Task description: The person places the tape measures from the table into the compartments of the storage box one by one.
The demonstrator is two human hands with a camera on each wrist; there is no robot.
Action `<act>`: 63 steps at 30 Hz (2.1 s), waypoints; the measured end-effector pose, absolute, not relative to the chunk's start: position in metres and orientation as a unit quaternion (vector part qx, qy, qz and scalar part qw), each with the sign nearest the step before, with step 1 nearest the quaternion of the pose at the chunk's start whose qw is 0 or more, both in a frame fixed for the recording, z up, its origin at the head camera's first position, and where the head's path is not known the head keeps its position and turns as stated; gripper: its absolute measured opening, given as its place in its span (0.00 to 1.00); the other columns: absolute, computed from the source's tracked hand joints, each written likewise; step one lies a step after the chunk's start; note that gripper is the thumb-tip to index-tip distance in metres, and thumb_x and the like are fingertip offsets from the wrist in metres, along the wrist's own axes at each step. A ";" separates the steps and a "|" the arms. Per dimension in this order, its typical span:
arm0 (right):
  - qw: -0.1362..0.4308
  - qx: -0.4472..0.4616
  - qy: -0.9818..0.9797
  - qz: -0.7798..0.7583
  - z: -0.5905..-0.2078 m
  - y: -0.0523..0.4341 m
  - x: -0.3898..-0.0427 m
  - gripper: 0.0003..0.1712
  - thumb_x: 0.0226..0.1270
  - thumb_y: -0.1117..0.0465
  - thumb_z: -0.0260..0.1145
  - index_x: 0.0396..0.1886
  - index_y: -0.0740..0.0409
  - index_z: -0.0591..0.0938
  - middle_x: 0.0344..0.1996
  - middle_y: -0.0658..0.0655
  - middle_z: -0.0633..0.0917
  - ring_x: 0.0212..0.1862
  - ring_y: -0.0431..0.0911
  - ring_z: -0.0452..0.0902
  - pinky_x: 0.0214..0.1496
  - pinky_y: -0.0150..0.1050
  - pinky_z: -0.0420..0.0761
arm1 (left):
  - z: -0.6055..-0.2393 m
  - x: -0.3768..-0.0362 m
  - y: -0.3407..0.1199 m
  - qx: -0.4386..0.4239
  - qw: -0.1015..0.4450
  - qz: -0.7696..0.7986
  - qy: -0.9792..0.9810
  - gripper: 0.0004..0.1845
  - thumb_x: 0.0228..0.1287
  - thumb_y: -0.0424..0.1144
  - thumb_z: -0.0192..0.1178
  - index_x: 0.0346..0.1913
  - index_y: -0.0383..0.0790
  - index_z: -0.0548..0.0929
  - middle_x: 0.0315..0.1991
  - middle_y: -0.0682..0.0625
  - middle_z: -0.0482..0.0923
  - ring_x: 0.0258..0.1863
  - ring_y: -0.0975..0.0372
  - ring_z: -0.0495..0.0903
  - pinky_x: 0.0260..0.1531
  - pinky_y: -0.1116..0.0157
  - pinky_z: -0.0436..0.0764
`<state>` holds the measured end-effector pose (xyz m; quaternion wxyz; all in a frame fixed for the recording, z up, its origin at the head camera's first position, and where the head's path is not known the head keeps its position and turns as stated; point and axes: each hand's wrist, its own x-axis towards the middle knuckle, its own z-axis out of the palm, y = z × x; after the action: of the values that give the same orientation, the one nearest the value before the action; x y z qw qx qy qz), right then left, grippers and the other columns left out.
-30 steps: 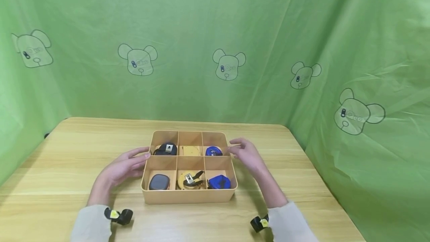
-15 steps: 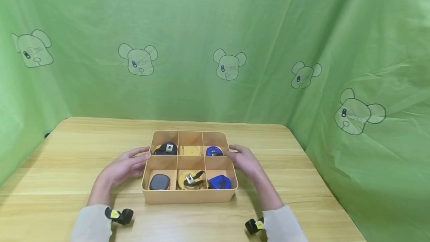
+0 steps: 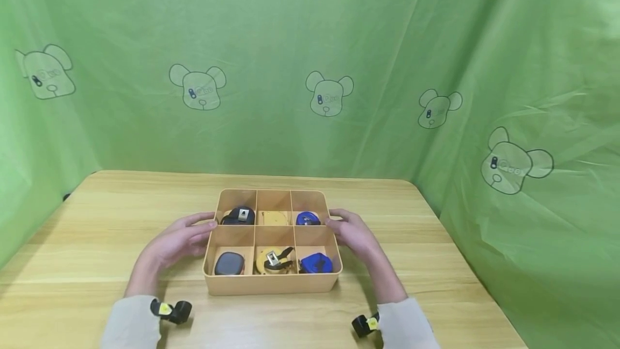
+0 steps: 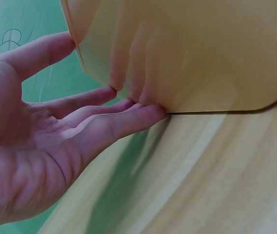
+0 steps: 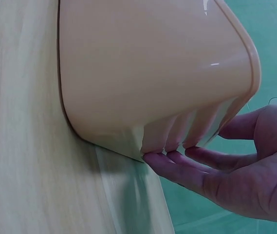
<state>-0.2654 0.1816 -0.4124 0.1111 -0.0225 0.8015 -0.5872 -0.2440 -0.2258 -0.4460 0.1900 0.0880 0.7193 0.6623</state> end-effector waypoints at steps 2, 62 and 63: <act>0.113 -0.024 0.801 -0.588 -0.413 0.182 -0.266 0.32 0.76 0.59 0.58 0.73 0.71 0.65 0.62 0.74 0.79 0.62 0.65 0.80 0.66 0.58 0.81 | -0.445 -0.244 -0.225 0.086 0.186 0.654 0.728 0.42 0.76 0.49 0.55 0.79 0.31 0.49 0.76 0.29 0.58 0.75 0.37 0.62 0.69 0.46 0.73; -0.094 0.009 0.897 -0.432 -0.406 0.190 -0.266 0.18 0.70 0.62 0.62 0.56 0.61 0.83 0.44 0.64 0.89 0.43 0.56 0.86 0.46 0.46 0.87 | -0.419 -0.242 -0.230 -0.005 0.106 0.577 0.810 0.34 0.82 0.48 0.46 0.74 0.21 0.58 0.65 0.23 0.71 0.61 0.38 0.79 0.51 0.53 0.89; -0.111 0.011 0.898 -0.425 -0.407 0.190 -0.266 0.17 0.70 0.63 0.61 0.56 0.61 0.83 0.44 0.64 0.89 0.44 0.56 0.86 0.46 0.48 0.87 | -0.417 -0.242 -0.231 -0.013 0.093 0.571 0.816 0.33 0.82 0.48 0.45 0.73 0.21 0.59 0.64 0.24 0.72 0.60 0.38 0.80 0.50 0.54 0.89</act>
<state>-0.2656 0.1902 -0.4066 -0.1114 0.0108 0.8984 -0.4246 -0.2424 -0.2309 -0.4171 0.0932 -0.0132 0.8157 0.5708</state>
